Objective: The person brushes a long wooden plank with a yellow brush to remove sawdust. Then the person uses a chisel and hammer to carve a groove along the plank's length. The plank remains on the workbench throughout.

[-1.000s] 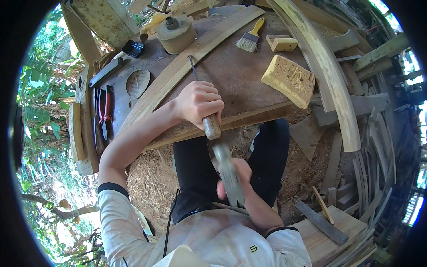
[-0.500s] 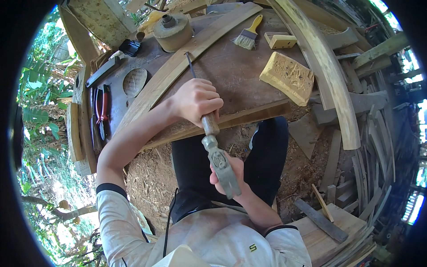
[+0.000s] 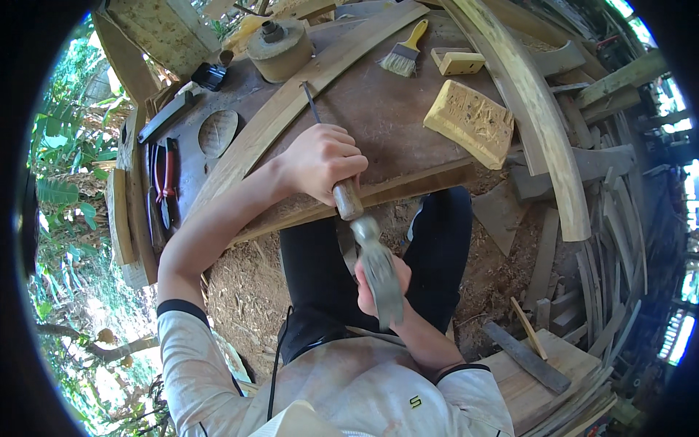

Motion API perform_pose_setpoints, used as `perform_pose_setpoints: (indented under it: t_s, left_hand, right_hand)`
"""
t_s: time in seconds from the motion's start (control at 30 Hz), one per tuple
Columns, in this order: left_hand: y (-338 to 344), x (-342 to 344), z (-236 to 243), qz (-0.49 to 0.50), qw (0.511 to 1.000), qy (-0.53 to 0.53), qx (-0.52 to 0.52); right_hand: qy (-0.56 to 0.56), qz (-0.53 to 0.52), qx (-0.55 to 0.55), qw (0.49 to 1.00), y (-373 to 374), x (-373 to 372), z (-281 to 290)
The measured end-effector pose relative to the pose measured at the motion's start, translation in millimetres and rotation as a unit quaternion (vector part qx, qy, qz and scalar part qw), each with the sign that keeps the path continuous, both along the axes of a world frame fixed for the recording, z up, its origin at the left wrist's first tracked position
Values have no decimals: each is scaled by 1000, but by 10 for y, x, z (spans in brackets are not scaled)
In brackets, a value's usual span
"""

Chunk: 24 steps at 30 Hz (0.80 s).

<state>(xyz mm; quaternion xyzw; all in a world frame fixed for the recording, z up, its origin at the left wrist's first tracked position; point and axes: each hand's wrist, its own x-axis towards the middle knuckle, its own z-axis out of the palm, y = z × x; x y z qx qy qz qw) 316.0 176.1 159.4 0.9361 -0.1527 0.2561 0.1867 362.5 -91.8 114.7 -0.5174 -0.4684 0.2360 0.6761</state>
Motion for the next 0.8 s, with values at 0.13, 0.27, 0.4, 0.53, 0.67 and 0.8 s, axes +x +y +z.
perform_pose_setpoints:
  t_s: [0.13,0.27,0.4,0.53,0.67,0.8]
  left_hand:
    - [-4,37,36,-12,1000,-3,17]
    - [3,25,22,-6,1000,6,19]
    - [-6,39,30,-3,1000,16,27]
    - [2,37,45,-9,1000,9,20]
    - [3,20,36,-13,1000,-2,1]
    - [23,17,116,-26,996,-76,-49]
  right_hand:
    - [-105,-56,107,987,42,56,-255]
    - [-136,-55,-22,989,-119,130,-131]
    - [-180,-69,9,981,-128,148,-305]
    - [-91,-20,43,995,-100,99,-280]
    - [-118,8,-42,992,-9,97,-4]
    - [-61,11,-42,997,-30,82,36]
